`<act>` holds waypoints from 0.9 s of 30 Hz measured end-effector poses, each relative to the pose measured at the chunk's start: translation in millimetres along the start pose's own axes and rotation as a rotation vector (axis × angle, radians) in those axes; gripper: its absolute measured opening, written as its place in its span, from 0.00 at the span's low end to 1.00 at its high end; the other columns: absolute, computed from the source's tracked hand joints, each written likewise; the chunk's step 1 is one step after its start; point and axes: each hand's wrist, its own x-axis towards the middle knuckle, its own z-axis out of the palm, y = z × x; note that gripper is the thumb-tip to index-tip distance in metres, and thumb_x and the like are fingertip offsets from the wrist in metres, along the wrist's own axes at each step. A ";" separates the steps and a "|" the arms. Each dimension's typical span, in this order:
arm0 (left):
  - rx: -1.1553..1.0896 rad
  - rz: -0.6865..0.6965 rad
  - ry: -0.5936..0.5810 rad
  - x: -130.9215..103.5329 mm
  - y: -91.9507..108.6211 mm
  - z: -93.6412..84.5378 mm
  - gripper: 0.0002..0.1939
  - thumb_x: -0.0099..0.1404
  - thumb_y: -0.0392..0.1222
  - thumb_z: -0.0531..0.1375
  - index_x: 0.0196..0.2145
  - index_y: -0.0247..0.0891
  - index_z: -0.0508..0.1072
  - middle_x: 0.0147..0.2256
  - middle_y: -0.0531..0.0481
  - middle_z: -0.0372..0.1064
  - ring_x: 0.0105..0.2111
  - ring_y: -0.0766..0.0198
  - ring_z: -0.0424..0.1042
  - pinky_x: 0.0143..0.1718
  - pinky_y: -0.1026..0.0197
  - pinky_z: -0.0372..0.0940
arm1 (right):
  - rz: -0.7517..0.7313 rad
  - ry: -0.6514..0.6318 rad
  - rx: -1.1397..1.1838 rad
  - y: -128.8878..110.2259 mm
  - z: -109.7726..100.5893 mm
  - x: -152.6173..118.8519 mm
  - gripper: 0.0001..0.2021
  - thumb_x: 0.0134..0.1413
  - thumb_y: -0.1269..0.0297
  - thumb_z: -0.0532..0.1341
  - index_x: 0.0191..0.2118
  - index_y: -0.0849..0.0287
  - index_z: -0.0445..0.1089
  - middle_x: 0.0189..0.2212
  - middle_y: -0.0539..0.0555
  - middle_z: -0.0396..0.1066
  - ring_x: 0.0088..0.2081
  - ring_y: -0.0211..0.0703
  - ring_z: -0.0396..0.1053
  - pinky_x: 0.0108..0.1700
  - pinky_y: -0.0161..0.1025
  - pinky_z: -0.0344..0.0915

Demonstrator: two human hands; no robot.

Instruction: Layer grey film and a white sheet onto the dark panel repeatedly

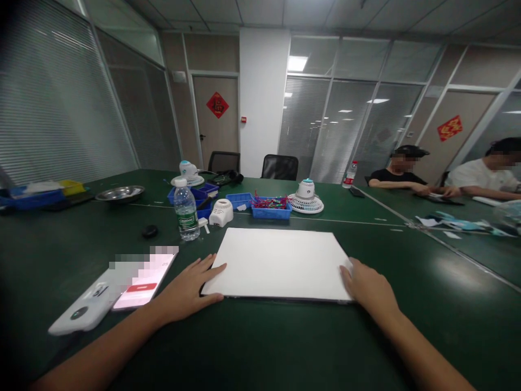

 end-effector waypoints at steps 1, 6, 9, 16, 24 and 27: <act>0.000 -0.004 0.001 1.5 0.6 0.7 0.43 0.64 0.73 0.55 0.69 0.52 0.55 0.72 0.42 0.43 0.71 0.44 0.45 0.69 0.38 0.45 | 0.032 -0.020 0.047 8.3 2.4 2.5 0.30 0.62 0.48 0.53 0.58 0.67 0.71 0.46 0.72 0.76 0.47 0.73 0.74 0.51 0.70 0.65; 0.003 -0.006 -0.001 8.8 4.4 1.9 0.42 0.65 0.71 0.56 0.69 0.50 0.56 0.71 0.43 0.44 0.70 0.42 0.46 0.68 0.35 0.48 | 0.162 -0.051 0.432 36.6 0.8 20.8 0.24 0.56 0.55 0.62 0.55 0.61 0.73 0.50 0.63 0.76 0.53 0.61 0.73 0.59 0.56 0.65; 0.010 -0.013 -0.011 11.2 6.3 1.0 0.42 0.65 0.70 0.56 0.69 0.49 0.56 0.71 0.41 0.43 0.70 0.42 0.46 0.67 0.34 0.50 | 0.236 -0.057 0.727 50.8 -12.3 25.8 0.22 0.54 0.63 0.63 0.55 0.62 0.72 0.48 0.61 0.78 0.50 0.51 0.75 0.56 0.44 0.70; 0.030 0.012 0.035 6.8 8.7 0.6 0.39 0.67 0.65 0.58 0.69 0.46 0.56 0.70 0.39 0.48 0.68 0.39 0.53 0.63 0.34 0.57 | 0.359 0.013 1.178 50.8 -44.1 16.1 0.26 0.50 0.71 0.65 0.57 0.59 0.69 0.55 0.61 0.73 0.44 0.46 0.78 0.36 0.35 0.76; 0.344 0.379 0.437 -1.6 19.1 -7.9 0.41 0.61 0.53 0.69 0.67 0.40 0.61 0.71 0.32 0.44 0.69 0.32 0.49 0.61 0.34 0.62 | 0.472 -0.034 1.231 34.7 -76.3 -29.9 0.28 0.42 0.75 0.66 0.54 0.60 0.73 0.59 0.63 0.70 0.40 0.45 0.77 0.26 0.30 0.69; 0.439 0.755 0.640 -5.7 32.4 -13.3 0.22 0.69 0.33 0.61 0.61 0.40 0.70 0.61 0.37 0.66 0.63 0.46 0.64 0.60 0.43 0.65 | 0.480 -0.096 1.178 44.9 -83.8 -76.6 0.29 0.41 0.72 0.67 0.55 0.56 0.74 0.61 0.59 0.69 0.45 0.49 0.77 0.34 0.33 0.74</act>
